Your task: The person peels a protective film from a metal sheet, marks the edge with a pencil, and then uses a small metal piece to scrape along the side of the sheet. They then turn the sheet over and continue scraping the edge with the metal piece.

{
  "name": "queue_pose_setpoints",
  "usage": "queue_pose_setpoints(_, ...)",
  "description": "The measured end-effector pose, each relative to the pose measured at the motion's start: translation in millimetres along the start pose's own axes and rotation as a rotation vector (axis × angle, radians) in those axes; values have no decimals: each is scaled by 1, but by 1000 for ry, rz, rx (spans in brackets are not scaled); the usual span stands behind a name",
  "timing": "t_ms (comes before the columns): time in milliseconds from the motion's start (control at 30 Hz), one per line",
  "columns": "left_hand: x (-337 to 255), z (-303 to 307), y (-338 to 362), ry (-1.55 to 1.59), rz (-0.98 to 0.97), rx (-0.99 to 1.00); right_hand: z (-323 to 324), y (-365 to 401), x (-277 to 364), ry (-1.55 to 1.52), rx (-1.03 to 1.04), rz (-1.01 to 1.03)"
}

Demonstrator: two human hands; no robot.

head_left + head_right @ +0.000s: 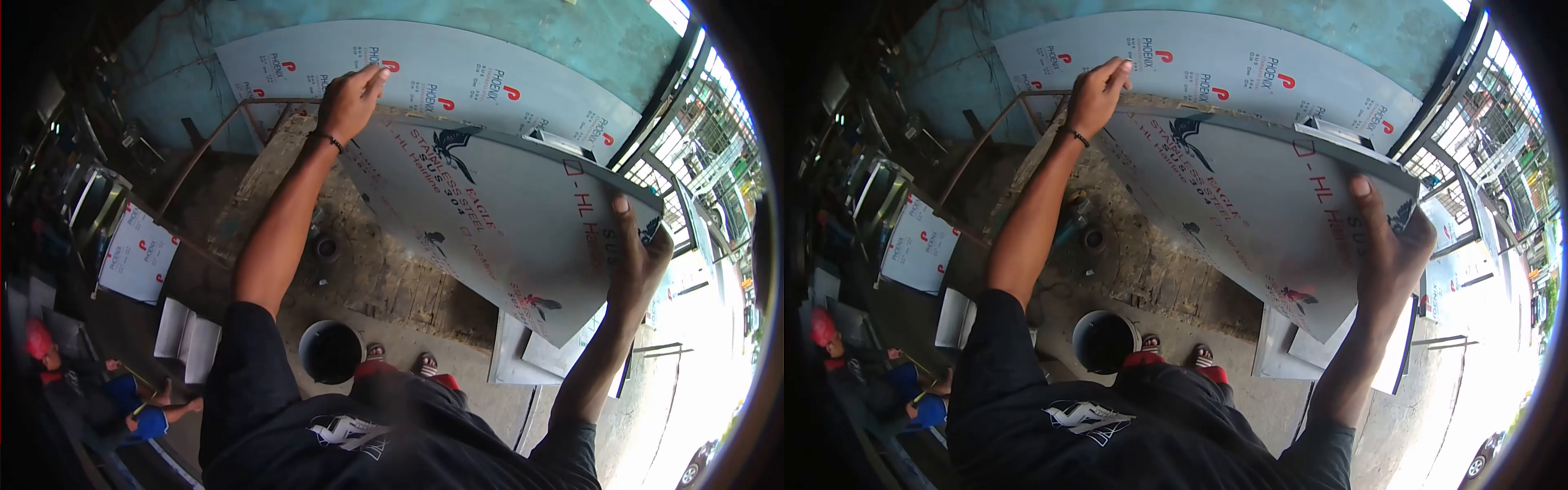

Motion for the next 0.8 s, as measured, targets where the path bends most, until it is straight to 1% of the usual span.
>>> queue_pose_setpoints(33, 1, 20, 4, 9, 115, -147, -1, 4, -1, -50, -1, -97)
queue_pose_setpoints(67, -9, 31, 11, 2, 114, -167, -1, 6, -4, -98, 1, -193)
queue_pose_setpoints(133, -27, 56, 37, 177, 158, -404, 9, 9, -14, -103, 15, -153)
queue_pose_setpoints(167, -28, 57, 53, 168, 165, -421, 14, 11, -17, -96, 20, -128)
queue_pose_setpoints(200, -15, 53, 67, 263, 279, -420, 14, 13, -16, -106, 36, -126)
queue_pose_setpoints(233, -1, 48, 78, 358, 388, -417, 16, 14, -15, -87, 10, -140)
queue_pose_setpoints(267, 8, 44, 86, 349, 391, -424, 19, 18, -15, -66, -18, -155)
queue_pose_setpoints(333, 39, 22, 98, 570, 657, -231, 19, 23, -14, -93, -15, -172)
queue_pose_setpoints(367, 50, 15, 102, 565, 658, -240, 19, 24, -11, -67, 5, -188)
queue_pose_setpoints(433, 62, 8, 96, 505, 561, -283, 21, 31, -10, -41, 7, -196)
queue_pose_setpoints(467, 63, 5, 89, 503, 557, -290, 21, 33, -11, -47, 7, -191)
queue_pose_setpoints(533, 63, -2, 80, 335, 525, -346, 25, 38, -7, -20, -12, -116)
queue_pose_setpoints(567, 66, -7, 75, 364, 504, -363, 27, 38, -6, -50, 48, -149)
queue_pose_setpoints(600, 69, -13, 73, 363, 506, -366, 28, 40, -6, -51, 51, -148)
queue_pose_setpoints(700, 63, -20, 71, 381, 454, -401, 27, 52, 0, -131, -74, -135)
queue_pose_setpoints(800, 47, -28, 87, 402, 507, -424, 28, 61, 4, -140, -91, -124)
Point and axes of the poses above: each hand's wrist, its own y-axis away from the middle knuckle, its own z-axis out of the back of the hand, x = y × z, the point moved 5 cm from there along -y, towards the middle knuckle, and after that the axes turned 14 degrees about z, right-handed, at the moved point
